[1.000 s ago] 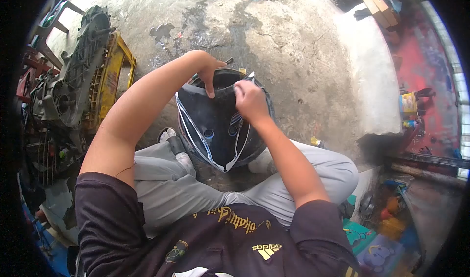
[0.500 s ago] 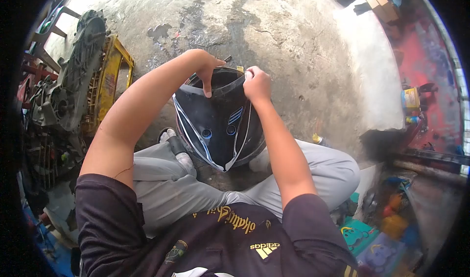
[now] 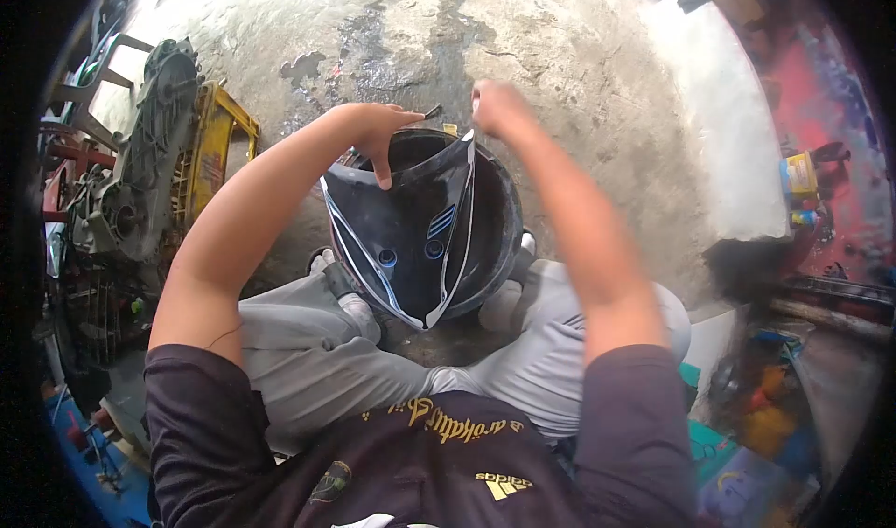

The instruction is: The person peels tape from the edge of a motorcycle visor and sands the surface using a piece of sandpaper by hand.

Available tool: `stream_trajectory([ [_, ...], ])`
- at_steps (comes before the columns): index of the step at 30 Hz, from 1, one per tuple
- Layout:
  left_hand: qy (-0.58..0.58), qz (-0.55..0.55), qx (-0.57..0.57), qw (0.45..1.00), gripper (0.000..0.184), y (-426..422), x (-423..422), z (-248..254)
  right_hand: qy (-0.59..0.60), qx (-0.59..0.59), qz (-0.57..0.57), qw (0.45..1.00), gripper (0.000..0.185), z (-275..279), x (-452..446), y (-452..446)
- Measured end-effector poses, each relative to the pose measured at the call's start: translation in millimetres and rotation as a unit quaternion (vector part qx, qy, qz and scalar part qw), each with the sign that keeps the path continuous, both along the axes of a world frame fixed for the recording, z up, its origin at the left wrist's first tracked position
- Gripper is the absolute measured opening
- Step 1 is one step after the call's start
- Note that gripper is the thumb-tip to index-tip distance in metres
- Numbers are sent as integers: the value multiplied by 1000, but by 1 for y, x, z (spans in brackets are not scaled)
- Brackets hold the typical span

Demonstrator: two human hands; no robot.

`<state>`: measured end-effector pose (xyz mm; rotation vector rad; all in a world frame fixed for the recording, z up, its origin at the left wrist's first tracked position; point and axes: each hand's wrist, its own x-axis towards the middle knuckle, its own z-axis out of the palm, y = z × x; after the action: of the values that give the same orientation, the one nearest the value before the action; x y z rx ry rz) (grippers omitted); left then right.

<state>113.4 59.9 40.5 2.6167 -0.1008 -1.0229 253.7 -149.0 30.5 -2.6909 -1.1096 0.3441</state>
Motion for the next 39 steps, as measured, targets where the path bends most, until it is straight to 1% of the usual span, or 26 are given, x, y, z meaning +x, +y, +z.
stream_trajectory([
  [1, 2, 0, 3, 1000, 150, -1, -6, 7, -21, -18, 51, 998, 21, 31, 8, 6],
  [2, -35, -2, 5, 999, 144, -4, -14, 17, -20, -15, 51, 998, 21, 53, 11, 7],
  [3, -71, -3, 6, 997, 138, -7, -21, 25, -24, -20, 88, 996, 20, 72, 11, 5],
  [4, -67, -3, 8, 998, 138, -8, -26, 28, -27, -25, 124, 992, 20, 86, 10, 1],
  [6, -134, -40, -15, 990, 125, -12, -36, 37, 4, -42, 148, 988, 19, 107, 1, -12],
  [7, -160, -61, -20, 985, 107, -15, -43, 44, 29, -61, 172, 983, 18, 108, -3, -19],
  [8, -151, -61, -14, 987, 107, -19, -50, 44, 36, -53, 173, 983, 18, 99, -4, -28],
  [10, -227, -110, -49, 967, 95, -22, -65, 41, 99, 75, 184, 975, 18, 67, -7, -47],
  [11, -258, -108, -73, 957, 83, -22, -74, 32, 109, 114, 170, 973, 18, 51, -8, -53],
  [12, -247, -114, -72, 960, 83, -24, -81, 30, 119, 120, 163, 972, 18, 38, -10, -56],
  [15, -307, -92, -139, 937, 75, -35, -98, 22, 163, 212, 75, 961, 19, 3, -13, -64],
  [18, -321, -93, -197, 922, 71, -49, -109, 4, 171, 269, 77, 945, 17, -31, -11, -78],
  [19, -311, -98, -177, 928, 66, -50, -110, 0, 174, 267, 71, 945, 17, -36, -8, -81],
  [21, -323, -88, -182, 925, 64, -57, -111, -9, 191, 320, 37, 927, 17, -44, -7, -85],
  [22, -339, -76, -179, 920, 62, -58, -111, -14, 195, 320, 35, 926, 17, -46, -6, -85],
  [23, -372, -103, -154, 910, 59, -57, -113, -23, 194, 317, 41, 928, 17, -45, -5, -84],
  [24, -369, -104, -154, 911, 59, -56, -116, -31, 190, 314, 48, 929, 18, -44, -4, -84],
  [25, -402, -114, -139, 898, 57, -57, -119, -38, 191, 315, 46, 929, 18, -44, -4, -83],
  [27, -460, -133, -115, 870, 56, -58, -119, -45, 177, 325, 88, 925, 17, -44, -7, -82],
  [31, -455, -130, -124, 872, 54, -57, -117, -42, 131, 313, 140, 930, 13, -43, -24, -73],
  [33, -456, -127, -122, 872, 54, -58, -118, -42, 95, 326, 200, 919, 10, -46, -41, -69],
  [34, -456, -124, -124, 872, 54, -58, -119, -43, 95, 327, 200, 919, 10, -45, -42, -68],
  [36, -458, -121, -124, 872, 55, -58, -120, -46, 57, 283, 222, 931, 11, -42, -43, -66],
  [37, -462, -118, -125, 870, 57, -58, -122, -46, 50, 270, 209, 938, 16, -45, -33, -66],
  [38, -462, -117, -123, 871, 57, -57, -123, -47, 50, 271, 211, 938, 16, -49, -28, -66],
  [39, -461, -116, -125, 871, 57, -57, -123, -48, 53, 277, 161, 946, 16, -53, -24, -65],
])
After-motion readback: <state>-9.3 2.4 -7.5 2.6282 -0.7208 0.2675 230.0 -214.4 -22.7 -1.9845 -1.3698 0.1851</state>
